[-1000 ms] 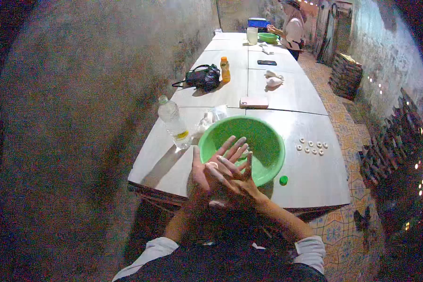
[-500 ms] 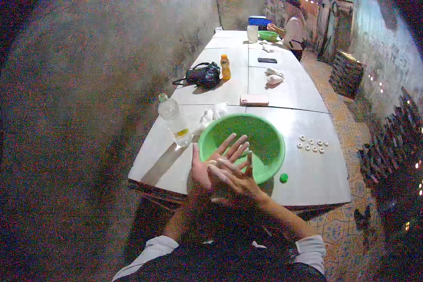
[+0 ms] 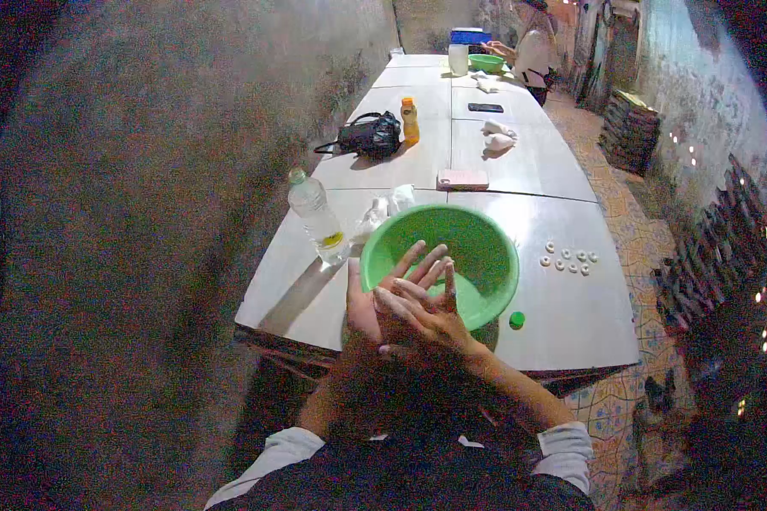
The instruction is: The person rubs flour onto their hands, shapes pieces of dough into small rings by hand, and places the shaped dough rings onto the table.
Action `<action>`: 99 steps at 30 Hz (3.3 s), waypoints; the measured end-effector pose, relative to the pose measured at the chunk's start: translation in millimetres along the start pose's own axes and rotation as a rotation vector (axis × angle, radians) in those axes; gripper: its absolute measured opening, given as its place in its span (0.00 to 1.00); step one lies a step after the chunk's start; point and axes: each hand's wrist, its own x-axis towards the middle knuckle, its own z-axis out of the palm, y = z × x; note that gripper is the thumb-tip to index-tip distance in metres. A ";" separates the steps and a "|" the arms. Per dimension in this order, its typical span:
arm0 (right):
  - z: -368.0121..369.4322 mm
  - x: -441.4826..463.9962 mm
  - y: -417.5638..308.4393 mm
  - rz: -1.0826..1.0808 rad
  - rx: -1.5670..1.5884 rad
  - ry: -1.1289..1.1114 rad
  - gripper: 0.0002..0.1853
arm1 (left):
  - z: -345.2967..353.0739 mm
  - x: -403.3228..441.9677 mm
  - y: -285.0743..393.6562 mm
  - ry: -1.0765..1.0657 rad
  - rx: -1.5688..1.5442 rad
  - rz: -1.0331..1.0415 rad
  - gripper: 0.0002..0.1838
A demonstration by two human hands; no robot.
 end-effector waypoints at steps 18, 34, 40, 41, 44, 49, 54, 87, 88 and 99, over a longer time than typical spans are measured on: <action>-16.3 35.8 18.9 0.030 0.184 -0.161 0.21 | -18.8 -11.2 29.1 -0.177 -0.072 -0.173 0.54; -3.7 34.5 20.7 -0.115 0.197 -0.187 0.13 | -5.9 -17.6 23.0 0.141 0.310 -0.048 0.55; -10.8 36.1 23.0 -0.164 0.134 -0.204 0.13 | 1.4 -16.9 18.6 0.151 0.329 -0.051 0.55; -11.4 35.1 24.5 -0.166 0.096 -0.214 0.13 | 0.3 -17.3 17.8 0.151 0.329 -0.051 0.55; -5.5 31.5 26.3 -0.156 0.083 -0.234 0.13 | -0.8 -18.1 17.1 0.151 0.348 -0.023 0.55; -8.0 36.9 21.3 -0.144 0.115 -0.151 0.06 | 1.9 -18.4 18.4 0.179 0.288 -0.061 0.56; -10.4 37.2 19.1 -0.142 0.129 -0.173 0.06 | 2.5 -18.3 17.3 0.188 0.284 -0.075 0.56; -16.8 34.9 21.2 -0.107 0.204 -0.020 0.20 | 16.0 -24.8 20.6 0.274 0.029 -0.028 0.50; -19.2 34.7 13.6 -0.102 0.180 -0.021 0.18 | 5.3 -23.4 23.8 0.057 -0.042 -0.043 0.51; -12.5 33.9 3.7 -0.102 0.126 -0.039 0.12 | 13.7 -22.9 23.0 -0.036 -0.093 -0.018 0.54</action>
